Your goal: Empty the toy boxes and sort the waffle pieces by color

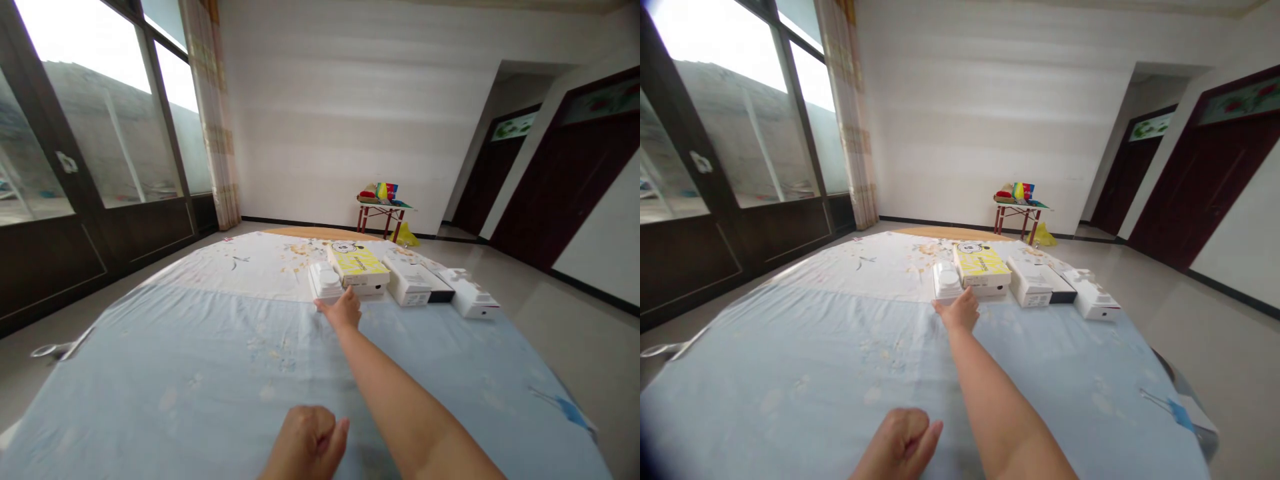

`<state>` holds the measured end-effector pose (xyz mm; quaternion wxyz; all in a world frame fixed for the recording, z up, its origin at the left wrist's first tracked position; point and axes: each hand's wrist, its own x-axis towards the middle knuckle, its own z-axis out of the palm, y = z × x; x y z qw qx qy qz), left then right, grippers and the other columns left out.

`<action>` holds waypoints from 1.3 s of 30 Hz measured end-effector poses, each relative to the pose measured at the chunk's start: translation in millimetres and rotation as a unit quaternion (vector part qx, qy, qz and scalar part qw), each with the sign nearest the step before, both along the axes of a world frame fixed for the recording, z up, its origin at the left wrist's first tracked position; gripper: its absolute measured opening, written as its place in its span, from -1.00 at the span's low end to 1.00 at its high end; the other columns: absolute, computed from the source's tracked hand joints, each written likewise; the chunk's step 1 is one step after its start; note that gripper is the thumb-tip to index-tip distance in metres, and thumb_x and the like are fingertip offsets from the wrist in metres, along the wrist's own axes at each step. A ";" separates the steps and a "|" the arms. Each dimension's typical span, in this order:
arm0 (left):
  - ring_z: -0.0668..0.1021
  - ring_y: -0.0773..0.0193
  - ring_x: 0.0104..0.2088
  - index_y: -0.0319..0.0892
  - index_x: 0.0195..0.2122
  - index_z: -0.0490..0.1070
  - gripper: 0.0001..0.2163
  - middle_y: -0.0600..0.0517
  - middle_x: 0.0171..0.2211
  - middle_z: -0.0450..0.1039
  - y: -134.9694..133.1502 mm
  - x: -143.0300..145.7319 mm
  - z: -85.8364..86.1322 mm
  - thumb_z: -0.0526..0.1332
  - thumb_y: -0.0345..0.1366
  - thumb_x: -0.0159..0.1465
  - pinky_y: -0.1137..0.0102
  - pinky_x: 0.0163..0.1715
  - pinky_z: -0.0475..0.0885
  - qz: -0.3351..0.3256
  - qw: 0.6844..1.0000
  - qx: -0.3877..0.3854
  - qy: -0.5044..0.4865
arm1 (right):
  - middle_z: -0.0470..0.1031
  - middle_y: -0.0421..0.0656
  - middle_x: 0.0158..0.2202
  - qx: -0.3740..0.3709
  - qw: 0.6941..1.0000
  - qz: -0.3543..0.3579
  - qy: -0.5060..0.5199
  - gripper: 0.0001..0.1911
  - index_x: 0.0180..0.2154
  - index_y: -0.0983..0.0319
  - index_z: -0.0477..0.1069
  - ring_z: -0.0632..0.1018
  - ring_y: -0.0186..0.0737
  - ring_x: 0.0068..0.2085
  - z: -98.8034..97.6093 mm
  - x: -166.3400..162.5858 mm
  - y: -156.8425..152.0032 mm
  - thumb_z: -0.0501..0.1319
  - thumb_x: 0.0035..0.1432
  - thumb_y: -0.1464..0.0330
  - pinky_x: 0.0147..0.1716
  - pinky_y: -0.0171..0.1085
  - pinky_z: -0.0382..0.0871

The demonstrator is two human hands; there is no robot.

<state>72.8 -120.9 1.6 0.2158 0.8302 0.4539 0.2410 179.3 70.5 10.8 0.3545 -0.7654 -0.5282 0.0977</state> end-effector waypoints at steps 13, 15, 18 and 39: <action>0.10 0.46 -0.66 -0.17 -0.68 -0.12 -0.62 0.17 -0.72 -0.08 10.5 -16.7 10.6 -0.04 -0.25 0.26 0.44 -0.59 0.00 0.064 0.992 0.097 -0.044 | 0.16 0.24 0.13 0.067 0.977 0.205 0.002 0.00 0.20 0.48 -0.10 0.21 0.12 0.16 -6.6 31.5 -32.7 0.27 -0.17 0.18 0.11 -0.04 0.10; 0.11 0.47 -0.66 -0.17 -0.67 -0.13 -0.62 0.17 -0.71 -0.07 15.3 -26.7 16.7 -0.03 -0.24 0.25 0.45 -0.59 0.02 0.105 0.985 0.124 -0.063 | 0.11 0.18 0.17 0.055 0.955 0.289 0.041 0.00 0.22 0.41 -0.11 0.19 0.07 0.18 -8.3 50.4 -51.3 0.28 -0.18 0.18 0.11 -0.05 0.12; 0.12 0.46 -0.65 -0.15 -0.68 -0.10 -0.62 0.17 -0.70 -0.06 21.9 -45.4 28.4 -0.02 -0.20 0.24 0.47 -0.60 0.06 0.195 0.963 0.161 -0.098 | 0.09 0.09 0.19 0.012 0.917 0.388 0.097 -0.01 0.23 0.29 -0.10 0.24 0.00 0.15 -4.4 75.1 -80.2 0.31 -0.20 0.23 0.08 -0.06 0.19; 0.15 -0.02 0.21 -0.26 0.26 -0.08 -0.02 -0.22 0.23 0.06 38.6 -97.3 14.7 0.39 -0.18 -0.17 0.13 0.20 -0.02 0.092 0.991 -0.083 -0.050 | 0.06 0.00 0.24 -0.047 0.850 0.501 0.157 0.01 0.23 0.21 0.00 0.14 -0.05 0.23 20.6 94.7 -123.2 0.39 -0.23 0.19 0.20 -0.08 -0.06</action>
